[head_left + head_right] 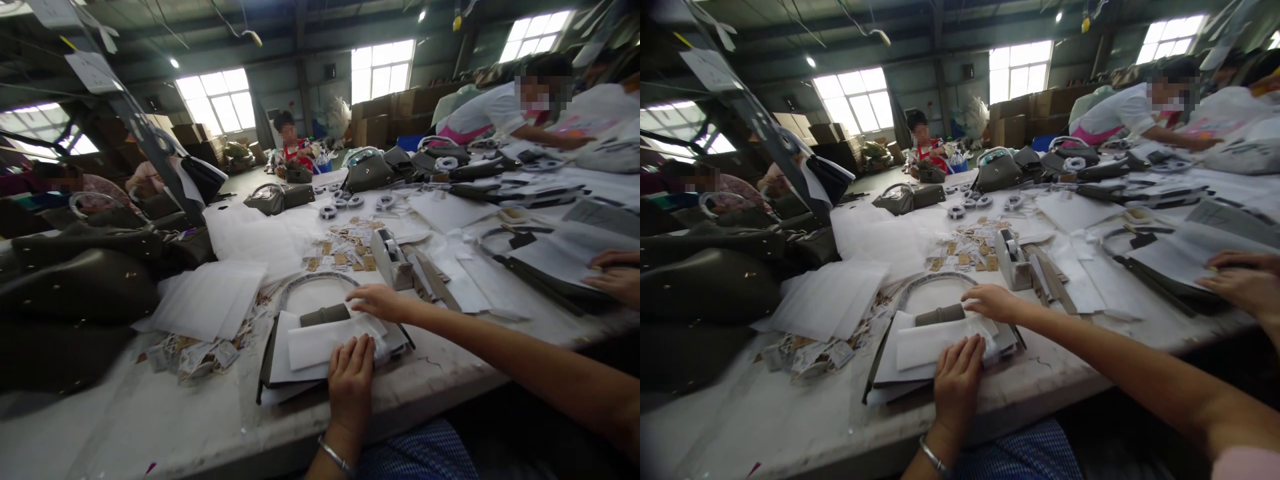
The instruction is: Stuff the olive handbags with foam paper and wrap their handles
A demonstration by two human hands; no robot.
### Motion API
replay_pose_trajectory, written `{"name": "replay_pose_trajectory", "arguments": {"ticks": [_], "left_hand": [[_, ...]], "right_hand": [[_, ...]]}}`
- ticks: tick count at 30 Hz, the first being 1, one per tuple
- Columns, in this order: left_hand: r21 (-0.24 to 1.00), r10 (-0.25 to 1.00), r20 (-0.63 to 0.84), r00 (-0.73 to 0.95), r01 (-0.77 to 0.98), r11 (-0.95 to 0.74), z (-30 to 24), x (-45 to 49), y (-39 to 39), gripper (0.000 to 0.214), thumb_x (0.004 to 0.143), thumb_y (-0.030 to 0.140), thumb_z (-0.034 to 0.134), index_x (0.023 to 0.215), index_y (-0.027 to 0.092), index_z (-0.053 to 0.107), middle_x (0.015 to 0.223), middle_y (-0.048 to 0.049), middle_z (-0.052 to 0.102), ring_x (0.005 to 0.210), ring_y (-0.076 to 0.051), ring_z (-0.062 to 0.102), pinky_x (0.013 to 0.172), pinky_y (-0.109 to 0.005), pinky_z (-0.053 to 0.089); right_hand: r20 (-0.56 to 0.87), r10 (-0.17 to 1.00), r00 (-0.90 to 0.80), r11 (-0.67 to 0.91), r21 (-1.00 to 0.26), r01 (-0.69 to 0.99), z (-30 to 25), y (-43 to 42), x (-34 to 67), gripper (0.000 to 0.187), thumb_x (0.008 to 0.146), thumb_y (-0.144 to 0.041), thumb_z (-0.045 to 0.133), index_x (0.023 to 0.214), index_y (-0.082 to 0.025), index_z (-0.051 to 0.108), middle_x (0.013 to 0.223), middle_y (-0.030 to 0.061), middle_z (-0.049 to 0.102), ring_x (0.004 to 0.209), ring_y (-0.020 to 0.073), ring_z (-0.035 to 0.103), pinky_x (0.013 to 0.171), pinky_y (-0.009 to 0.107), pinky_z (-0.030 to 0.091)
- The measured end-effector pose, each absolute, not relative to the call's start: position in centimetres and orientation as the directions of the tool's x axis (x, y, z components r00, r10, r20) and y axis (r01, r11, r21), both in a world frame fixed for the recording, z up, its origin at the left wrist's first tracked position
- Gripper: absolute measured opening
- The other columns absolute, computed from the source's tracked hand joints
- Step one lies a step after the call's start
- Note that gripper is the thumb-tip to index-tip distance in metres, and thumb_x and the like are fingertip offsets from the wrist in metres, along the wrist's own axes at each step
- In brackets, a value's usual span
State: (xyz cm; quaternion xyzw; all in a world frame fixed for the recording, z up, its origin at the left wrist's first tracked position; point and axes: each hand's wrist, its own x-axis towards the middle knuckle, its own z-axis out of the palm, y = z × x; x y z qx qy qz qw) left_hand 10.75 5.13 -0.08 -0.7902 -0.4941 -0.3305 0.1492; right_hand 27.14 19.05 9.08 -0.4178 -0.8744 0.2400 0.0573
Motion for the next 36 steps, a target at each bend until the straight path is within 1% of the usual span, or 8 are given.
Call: {"name": "replay_pose_trajectory", "arguments": {"ticks": [4,7,15,22,26,28,31,36], "left_hand": [[0.040,0.673,0.656,0.342,0.875,-0.483,-0.3,10.4,5.0,0.038,0.096,0.025,0.058,0.135,0.027,0.058,0.135,-0.0025,0.063,0.120,-0.023,0.060,0.102,-0.041,0.048],[0.031,0.658,0.656,0.370,0.857,-0.514,-0.2,10.3,4.9,0.038,0.096,0.028,0.059,0.134,0.027,0.058,0.134,-0.0019,0.063,0.121,-0.023,0.060,0.103,-0.042,0.048],[-0.042,0.628,0.514,0.585,0.748,-0.662,4.4,5.6,4.1,0.039,0.100,0.022,0.050,0.139,0.023,0.052,0.148,-0.0008,0.051,0.139,-0.019,0.044,0.116,-0.042,0.039],[-0.231,0.765,0.349,0.541,0.841,-0.489,6.1,-1.1,4.4,0.065,0.091,0.018,0.062,0.150,0.017,0.036,0.155,-0.0100,0.039,0.143,-0.029,0.036,0.115,-0.051,0.040],[-0.186,0.721,0.447,0.530,0.843,-0.505,3.5,-1.8,4.8,0.049,0.095,0.011,0.050,0.144,0.016,0.046,0.146,-0.0095,0.052,0.134,-0.025,0.050,0.106,-0.042,0.050],[-0.142,0.717,0.488,0.498,0.856,-0.498,2.5,-1.8,4.8,0.047,0.097,0.009,0.046,0.143,0.016,0.047,0.144,-0.0092,0.054,0.133,-0.024,0.051,0.105,-0.040,0.051],[-0.099,0.719,0.514,0.468,0.865,-0.492,1.9,-1.8,4.7,0.049,0.097,0.008,0.042,0.145,0.017,0.045,0.144,-0.0086,0.054,0.134,-0.023,0.050,0.105,-0.040,0.051],[-0.063,0.713,0.535,0.453,0.863,-0.501,1.9,-1.9,4.6,0.055,0.098,0.010,0.044,0.151,0.021,0.035,0.145,-0.0080,0.054,0.132,-0.024,0.053,0.102,-0.041,0.053]], "right_hand": [[0.203,0.699,-0.686,0.699,-0.396,0.595,6.3,12.0,30.0,0.054,0.093,-0.039,0.059,0.144,-0.023,0.050,0.144,0.0098,0.055,0.136,0.0269,0.046,0.117,0.045,0.033],[0.268,0.656,-0.706,0.755,-0.243,0.609,3.7,9.4,30.7,0.073,0.089,-0.032,0.066,0.153,-0.021,0.034,0.152,0.0113,0.044,0.143,0.0292,0.037,0.118,0.050,0.032],[0.397,0.588,-0.705,0.783,-0.060,0.620,1.9,10.1,30.7,0.062,0.096,-0.018,0.052,0.154,-0.025,0.031,0.149,0.0083,0.048,0.140,0.0252,0.042,0.117,0.051,0.032],[0.394,0.633,-0.666,0.739,-0.052,0.672,3.8,11.1,31.9,0.053,0.095,-0.017,0.052,0.146,-0.027,0.045,0.145,0.0070,0.054,0.136,0.0279,0.047,0.117,0.058,0.027],[0.458,0.736,-0.498,0.660,-0.323,0.679,3.9,7.7,30.7,0.033,0.098,-0.021,0.046,0.125,-0.028,0.064,0.129,0.0066,0.067,0.121,0.0250,0.060,0.108,0.045,0.045],[0.333,0.876,-0.348,0.482,-0.612,0.627,3.5,5.6,29.4,0.025,0.099,-0.030,0.046,0.113,-0.028,0.067,0.113,0.0066,0.073,0.105,0.0243,0.068,0.096,0.041,0.054],[-0.087,0.970,-0.229,0.005,-0.928,0.372,2.8,3.7,26.8,0.022,0.089,-0.042,0.059,0.105,-0.027,0.063,0.106,0.0061,0.074,0.098,0.0270,0.071,0.087,0.041,0.060],[-0.369,0.917,-0.148,-0.398,-0.865,-0.306,2.2,3.7,23.1,0.026,0.073,-0.034,0.070,0.091,-0.026,0.053,0.111,0.0063,0.072,0.123,0.0277,0.060,0.109,0.045,0.046]]}}
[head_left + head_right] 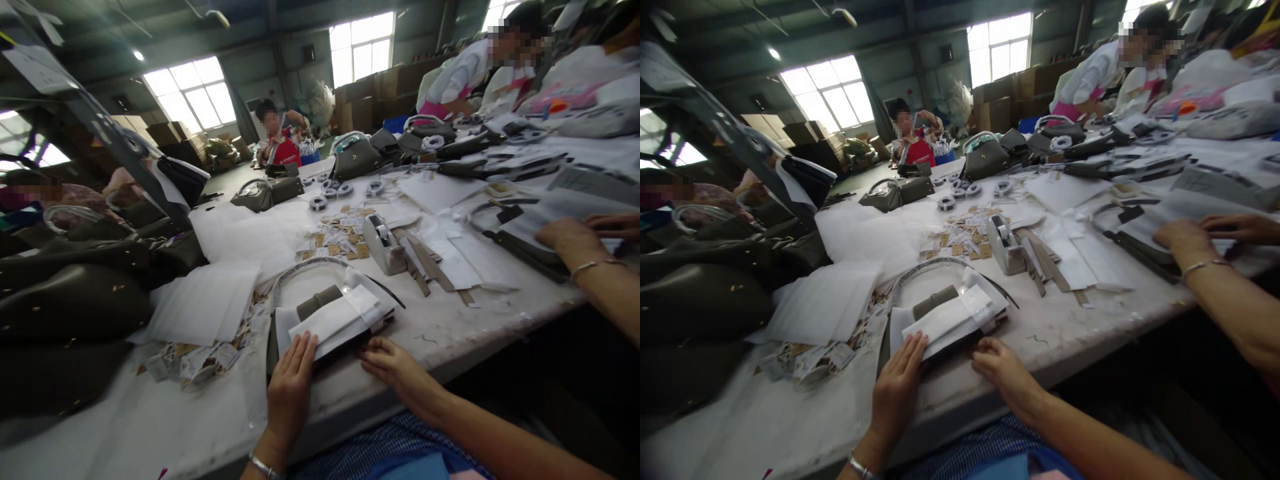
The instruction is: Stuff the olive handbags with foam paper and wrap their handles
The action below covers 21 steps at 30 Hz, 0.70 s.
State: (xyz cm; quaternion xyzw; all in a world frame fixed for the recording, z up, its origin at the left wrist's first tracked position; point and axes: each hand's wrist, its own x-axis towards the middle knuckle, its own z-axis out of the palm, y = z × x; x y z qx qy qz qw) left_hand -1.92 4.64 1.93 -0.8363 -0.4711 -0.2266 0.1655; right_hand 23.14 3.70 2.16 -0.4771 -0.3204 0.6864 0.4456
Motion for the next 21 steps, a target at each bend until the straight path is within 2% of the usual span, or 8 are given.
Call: {"name": "replay_pose_trajectory", "arguments": {"ticks": [3,5,9,12,14,17,19,21], "left_hand": [[-0.013,0.719,0.565,0.405,0.876,-0.482,1.8,-2.2,4.6,0.060,0.098,0.011,0.046,0.153,0.027,0.030,0.145,-0.0074,0.053,0.130,-0.024,0.055,0.099,-0.039,0.055],[0.030,0.726,0.588,0.356,0.888,-0.460,1.6,-2.5,4.6,0.061,0.098,0.013,0.048,0.153,0.030,0.029,0.145,-0.0070,0.053,0.127,-0.024,0.058,0.097,-0.038,0.056],[0.056,0.723,0.613,0.318,0.896,-0.441,0.8,-2.6,4.6,0.063,0.097,0.013,0.049,0.153,0.034,0.029,0.146,-0.0053,0.052,0.124,-0.025,0.059,0.094,-0.035,0.056],[0.063,0.712,0.631,0.307,0.895,-0.442,0.2,-2.1,4.6,0.067,0.095,0.018,0.054,0.155,0.031,0.026,0.149,-0.0079,0.049,0.128,-0.028,0.055,0.097,-0.040,0.053],[0.065,0.706,0.648,0.286,0.902,-0.426,-0.2,-1.9,4.5,0.076,0.092,0.029,0.063,0.156,0.028,0.022,0.151,-0.0116,0.046,0.129,-0.033,0.054,0.098,-0.043,0.052],[0.048,0.703,0.662,0.259,0.922,-0.385,-0.5,-2.2,4.7,0.082,0.089,0.034,0.067,0.157,0.028,0.020,0.151,-0.0134,0.046,0.125,-0.034,0.057,0.093,-0.043,0.052],[0.034,0.694,0.664,0.278,0.916,-0.400,-0.6,-2.8,5.1,0.077,0.092,0.029,0.062,0.157,0.029,0.019,0.150,-0.0113,0.047,0.122,-0.031,0.060,0.090,-0.039,0.054],[0.029,0.684,0.660,0.311,0.900,-0.436,-0.5,-3.2,5.7,0.073,0.094,0.023,0.057,0.156,0.029,0.019,0.150,-0.0089,0.046,0.121,-0.028,0.061,0.090,-0.036,0.054]], "right_hand": [[-0.393,0.910,-0.131,-0.396,-0.735,-0.550,2.1,4.4,21.6,0.027,0.068,-0.027,0.066,0.092,-0.026,0.053,0.119,0.0065,0.069,0.127,0.0256,0.057,0.115,0.044,0.040],[-0.377,0.912,-0.161,-0.398,-0.721,-0.566,2.2,5.1,20.6,0.038,0.068,-0.026,0.063,0.105,-0.026,0.056,0.124,0.0066,0.067,0.126,0.0261,0.058,0.114,0.046,0.039],[-0.320,0.925,-0.203,-0.375,-0.855,-0.360,3.4,6.2,18.7,0.064,0.060,-0.020,0.072,0.122,-0.020,0.056,0.122,0.0089,0.067,0.124,0.0309,0.057,0.110,0.048,0.041],[-0.387,0.892,-0.232,-0.449,-0.815,-0.368,4.5,6.3,17.6,0.076,0.058,-0.021,0.076,0.129,-0.018,0.050,0.117,0.0096,0.068,0.116,0.0314,0.061,0.101,0.046,0.048],[-0.419,0.869,-0.262,-0.493,-0.767,-0.410,5.0,6.2,17.0,0.076,0.059,-0.023,0.075,0.130,-0.017,0.049,0.112,0.0094,0.069,0.110,0.0306,0.065,0.093,0.044,0.053],[-0.331,0.891,-0.312,-0.437,-0.810,-0.390,5.3,6.1,17.2,0.074,0.061,-0.025,0.077,0.130,-0.017,0.051,0.107,0.0079,0.071,0.108,0.0291,0.066,0.087,0.039,0.056],[-0.259,0.878,-0.403,-0.385,-0.883,-0.269,5.3,6.4,18.8,0.069,0.066,-0.029,0.077,0.131,-0.019,0.054,0.105,0.0069,0.073,0.101,0.0279,0.069,0.080,0.037,0.057],[-0.171,0.871,-0.461,-0.214,-0.976,-0.041,5.4,7.1,22.1,0.055,0.076,-0.035,0.072,0.126,-0.019,0.061,0.101,0.0067,0.075,0.090,0.0256,0.071,0.077,0.037,0.058]]}}
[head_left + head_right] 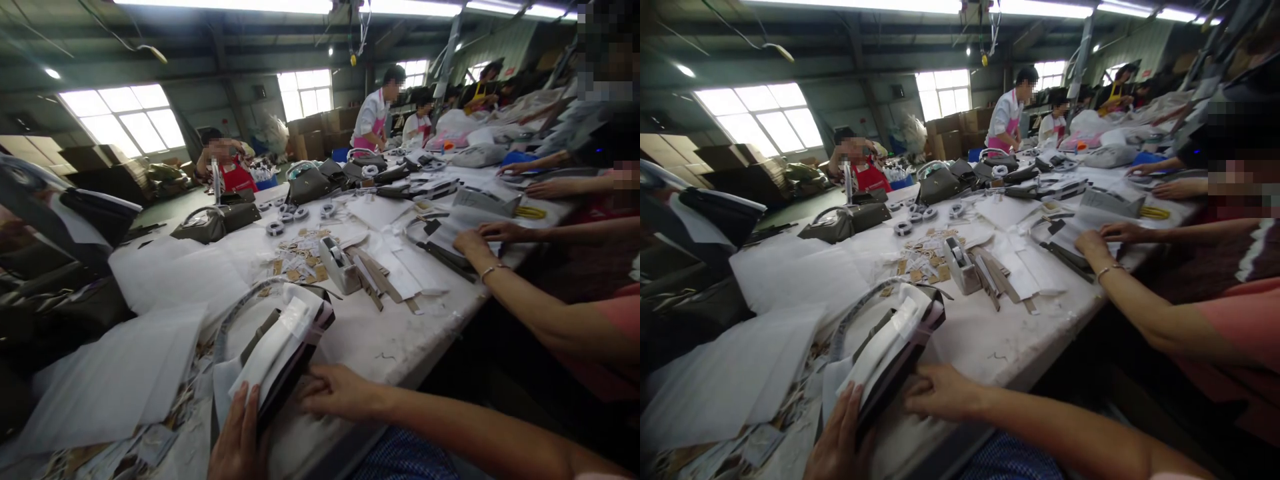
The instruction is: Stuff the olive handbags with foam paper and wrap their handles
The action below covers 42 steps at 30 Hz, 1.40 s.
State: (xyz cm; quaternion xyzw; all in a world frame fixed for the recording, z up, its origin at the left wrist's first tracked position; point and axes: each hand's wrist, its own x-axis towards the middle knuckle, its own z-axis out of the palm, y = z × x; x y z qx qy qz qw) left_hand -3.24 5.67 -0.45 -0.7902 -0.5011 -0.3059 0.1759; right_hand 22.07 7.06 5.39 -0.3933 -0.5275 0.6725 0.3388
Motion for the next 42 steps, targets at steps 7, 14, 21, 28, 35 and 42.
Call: {"name": "replay_pose_trajectory", "arguments": {"ticks": [7,14,21,28,35,42], "left_hand": [[0.090,0.668,0.686,0.288,0.877,-0.471,0.5,-1.0,6.5,0.068,0.095,0.018,0.053,0.155,0.033,0.024,0.153,-0.0005,0.043,0.122,-0.022,0.060,0.100,-0.029,0.050],[0.087,0.655,0.697,0.291,0.873,-0.480,-0.3,0.5,6.9,0.068,0.094,0.015,0.054,0.154,0.034,0.027,0.150,-0.0015,0.047,0.122,-0.023,0.060,0.100,-0.031,0.051],[0.062,0.645,0.690,0.330,0.860,-0.507,-1.1,-0.1,6.9,0.069,0.094,0.012,0.054,0.153,0.035,0.027,0.149,-0.0009,0.047,0.122,-0.023,0.060,0.103,-0.032,0.051],[0.030,0.629,0.669,0.397,0.830,-0.556,-1.3,-0.7,7.5,0.072,0.093,0.012,0.055,0.155,0.031,0.024,0.155,-0.0025,0.038,0.127,-0.024,0.056,0.107,-0.031,0.048],[0.106,0.623,0.662,0.416,0.771,-0.628,-1.5,-1.6,8.5,0.075,0.091,0.013,0.057,0.155,0.033,0.023,0.155,-0.0011,0.037,0.129,-0.025,0.054,0.108,-0.032,0.048],[0.261,0.735,0.664,0.139,0.878,-0.402,0.8,0.8,6.3,0.069,0.095,0.021,0.056,0.154,0.038,0.025,0.152,0.0013,0.045,0.123,-0.025,0.059,0.103,-0.034,0.050]], "right_hand": [[0.361,0.932,-0.037,0.193,-0.409,0.892,5.8,12.0,42.0,0.031,0.097,-0.025,0.048,0.118,-0.021,0.069,0.121,0.0089,0.071,0.112,0.0238,0.066,0.100,0.036,0.051],[0.298,0.950,-0.088,0.136,-0.145,0.980,3.5,15.8,50.1,0.023,0.083,-0.015,0.062,0.102,-0.017,0.075,0.121,0.0131,0.070,0.122,0.0330,0.059,0.102,0.050,0.046],[0.326,0.944,-0.037,0.116,-0.227,0.967,4.2,16.3,51.2,0.023,0.091,-0.025,0.055,0.094,-0.022,0.077,0.107,0.0074,0.076,0.105,0.0244,0.067,0.101,0.038,0.045],[0.336,0.903,0.266,-0.083,-0.470,0.879,6.5,15.5,51.4,0.034,0.091,-0.038,0.050,0.102,-0.021,0.077,0.107,0.0072,0.076,0.104,0.0266,0.070,0.090,0.036,0.053],[0.275,0.913,0.301,-0.051,-0.656,0.753,7.6,11.3,45.3,0.040,0.094,-0.046,0.048,0.103,-0.020,0.077,0.099,0.0044,0.078,0.092,0.0253,0.073,0.085,0.036,0.057],[0.140,0.971,-0.193,0.216,-0.857,0.468,5.4,3.5,32.9,0.031,0.097,-0.041,0.052,0.102,-0.022,0.076,0.107,0.0070,0.076,0.101,0.0221,0.070,0.093,0.034,0.054]]}}
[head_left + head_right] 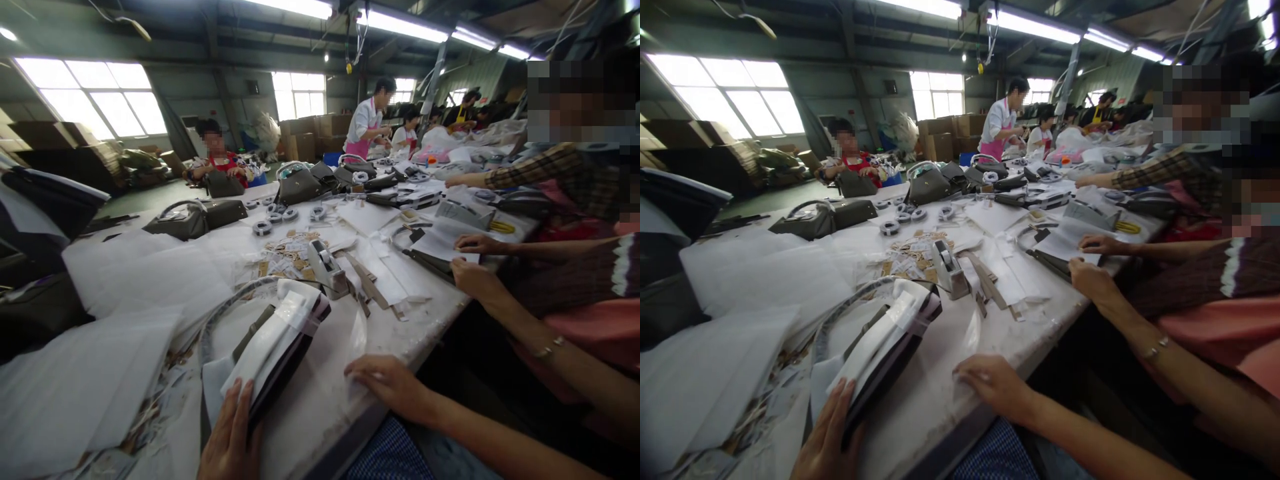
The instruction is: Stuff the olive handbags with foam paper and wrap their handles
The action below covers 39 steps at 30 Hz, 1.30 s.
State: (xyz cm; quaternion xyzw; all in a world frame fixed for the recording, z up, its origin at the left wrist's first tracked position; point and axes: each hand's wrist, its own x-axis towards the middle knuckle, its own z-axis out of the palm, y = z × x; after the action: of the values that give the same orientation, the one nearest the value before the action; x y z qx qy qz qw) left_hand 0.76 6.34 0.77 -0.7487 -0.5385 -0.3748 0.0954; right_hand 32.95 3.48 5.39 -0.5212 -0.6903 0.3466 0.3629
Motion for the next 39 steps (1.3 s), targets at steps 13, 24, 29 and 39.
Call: {"name": "replay_pose_trajectory", "arguments": {"ticks": [13,24,29,39], "left_hand": [[0.227,0.732,0.674,0.100,0.915,-0.334,1.1,0.9,5.7,0.064,0.096,0.026,0.056,0.153,0.034,0.029,0.145,-0.0015,0.054,0.118,-0.025,0.063,0.091,-0.032,0.052],[0.428,0.738,0.662,-0.131,0.874,-0.229,1.9,-0.3,5.6,0.066,0.093,0.027,0.062,0.152,0.030,0.032,0.142,-0.0040,0.057,0.120,-0.024,0.062,0.096,-0.031,0.052],[0.465,0.748,0.638,-0.182,0.865,-0.187,1.9,-1.0,5.4,0.065,0.093,0.027,0.062,0.152,0.029,0.034,0.142,-0.0041,0.057,0.120,-0.024,0.063,0.095,-0.031,0.053],[0.511,0.730,0.639,-0.241,0.843,-0.169,1.5,-0.9,5.7,0.065,0.091,0.027,0.064,0.150,0.029,0.037,0.139,-0.0047,0.060,0.118,-0.024,0.064,0.097,-0.031,0.053]], "right_hand": [[0.270,0.961,0.064,0.137,-0.664,0.735,4.4,3.8,32.6,0.045,0.098,-0.044,0.049,0.137,-0.022,0.056,0.137,0.0123,0.060,0.128,0.0274,0.055,0.110,0.046,0.043],[0.164,0.834,-0.527,0.547,-0.367,0.752,0.6,14.1,26.2,0.052,0.099,-0.038,0.051,0.146,-0.019,0.047,0.155,0.0154,0.039,0.145,0.0300,0.032,0.118,0.053,0.027],[0.212,0.671,-0.711,0.739,-0.269,0.617,3.7,21.6,23.3,0.041,0.095,-0.026,0.059,0.136,-0.021,0.057,0.149,0.0121,0.049,0.141,0.0260,0.040,0.119,0.052,0.024],[0.179,0.869,-0.461,0.493,-0.395,0.775,0.3,8.4,26.7,0.063,0.094,-0.040,0.060,0.150,-0.019,0.042,0.156,0.0154,0.037,0.145,0.0325,0.032,0.117,0.054,0.032]]}}
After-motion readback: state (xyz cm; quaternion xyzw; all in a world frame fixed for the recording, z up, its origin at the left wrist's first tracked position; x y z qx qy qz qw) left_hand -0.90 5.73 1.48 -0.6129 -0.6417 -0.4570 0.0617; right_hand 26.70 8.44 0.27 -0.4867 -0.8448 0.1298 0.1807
